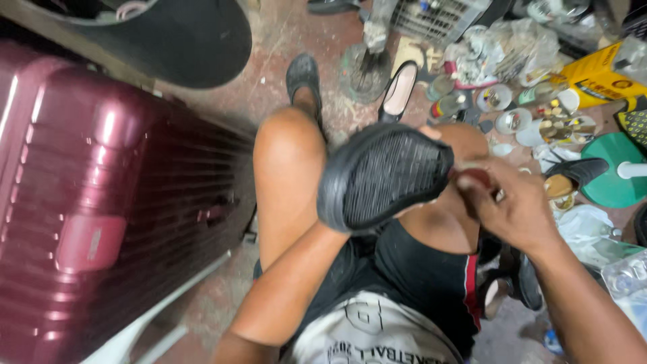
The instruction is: The person scrubs the sole of a black slip-on shoe using a red abrasive block. They hold the shoe in one hand and rub the sole repeatedly, focusing on the tread pattern and edges.
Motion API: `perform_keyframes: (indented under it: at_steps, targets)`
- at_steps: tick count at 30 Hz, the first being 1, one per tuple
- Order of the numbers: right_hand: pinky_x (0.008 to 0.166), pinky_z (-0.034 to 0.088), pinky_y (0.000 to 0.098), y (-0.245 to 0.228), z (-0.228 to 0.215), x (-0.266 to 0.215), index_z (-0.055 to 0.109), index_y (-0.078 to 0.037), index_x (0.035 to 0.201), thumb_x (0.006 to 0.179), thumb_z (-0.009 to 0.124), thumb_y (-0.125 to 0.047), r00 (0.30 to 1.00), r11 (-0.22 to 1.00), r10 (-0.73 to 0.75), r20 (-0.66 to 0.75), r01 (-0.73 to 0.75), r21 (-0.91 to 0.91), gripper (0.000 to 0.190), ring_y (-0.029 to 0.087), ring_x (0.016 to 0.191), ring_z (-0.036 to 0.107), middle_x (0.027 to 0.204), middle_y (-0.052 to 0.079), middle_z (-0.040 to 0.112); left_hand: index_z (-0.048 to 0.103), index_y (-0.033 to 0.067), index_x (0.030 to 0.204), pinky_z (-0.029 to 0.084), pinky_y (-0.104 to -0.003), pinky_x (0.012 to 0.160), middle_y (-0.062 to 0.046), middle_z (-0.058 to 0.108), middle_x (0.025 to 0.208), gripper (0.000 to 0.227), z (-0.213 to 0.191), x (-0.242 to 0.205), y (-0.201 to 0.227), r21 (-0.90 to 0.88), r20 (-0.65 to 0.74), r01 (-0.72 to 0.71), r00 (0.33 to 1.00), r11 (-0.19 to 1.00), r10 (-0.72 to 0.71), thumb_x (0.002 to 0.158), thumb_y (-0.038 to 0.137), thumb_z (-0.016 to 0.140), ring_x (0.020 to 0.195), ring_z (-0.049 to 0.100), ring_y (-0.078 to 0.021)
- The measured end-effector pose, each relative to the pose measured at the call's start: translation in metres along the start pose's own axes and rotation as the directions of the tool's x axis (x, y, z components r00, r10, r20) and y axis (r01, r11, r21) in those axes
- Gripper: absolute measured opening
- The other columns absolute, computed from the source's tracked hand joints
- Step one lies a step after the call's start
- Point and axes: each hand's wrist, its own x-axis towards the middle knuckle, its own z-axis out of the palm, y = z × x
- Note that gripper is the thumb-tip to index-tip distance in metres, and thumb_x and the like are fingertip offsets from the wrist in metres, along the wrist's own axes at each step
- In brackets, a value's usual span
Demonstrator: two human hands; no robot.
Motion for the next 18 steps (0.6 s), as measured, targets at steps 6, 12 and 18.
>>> perform_keyframes:
  at_steps: [6,12,18]
  targets:
    - [0.066,0.052,0.0412,-0.002,0.005,0.016,0.068,-0.007,0.11,0.095,0.075,-0.015,0.968,0.93,-0.231,-0.102,0.189,-0.314,0.019,0.034,0.076,0.067,0.092,0.013,0.07,0.049,0.0056,0.142,0.05,-0.034,0.11,-0.016,0.06,0.135,0.066,-0.009,-0.01,0.004,0.068,-0.03,-0.055,0.998,0.996,0.057,0.085,0.017,0.08,0.129,0.059,-0.0299]
    - [0.064,0.052,0.0433,-0.01,0.006,0.007,0.069,-0.009,0.095,0.094,0.075,-0.017,0.979,0.876,-0.197,0.059,0.203,-0.437,0.01,0.033,0.072,0.067,0.082,0.013,0.068,0.049,0.0066,0.143,0.049,-0.034,0.111,-0.015,0.059,0.136,0.065,-0.004,-0.018,0.001,0.058,-0.041,-0.026,0.999,0.998,0.029,0.086,0.016,0.079,0.13,0.059,-0.0292]
    - [0.068,0.054,0.0379,-0.018,-0.003,0.014,0.071,-0.009,0.11,0.094,0.068,-0.016,0.986,0.984,-0.163,0.045,0.166,-0.069,0.017,0.027,0.074,0.07,0.095,0.01,0.071,0.049,0.0076,0.143,0.049,-0.033,0.112,-0.014,0.059,0.137,0.064,-0.005,-0.013,0.005,0.056,-0.049,-0.033,0.998,0.998,0.036,0.088,0.014,0.079,0.132,0.059,-0.0286]
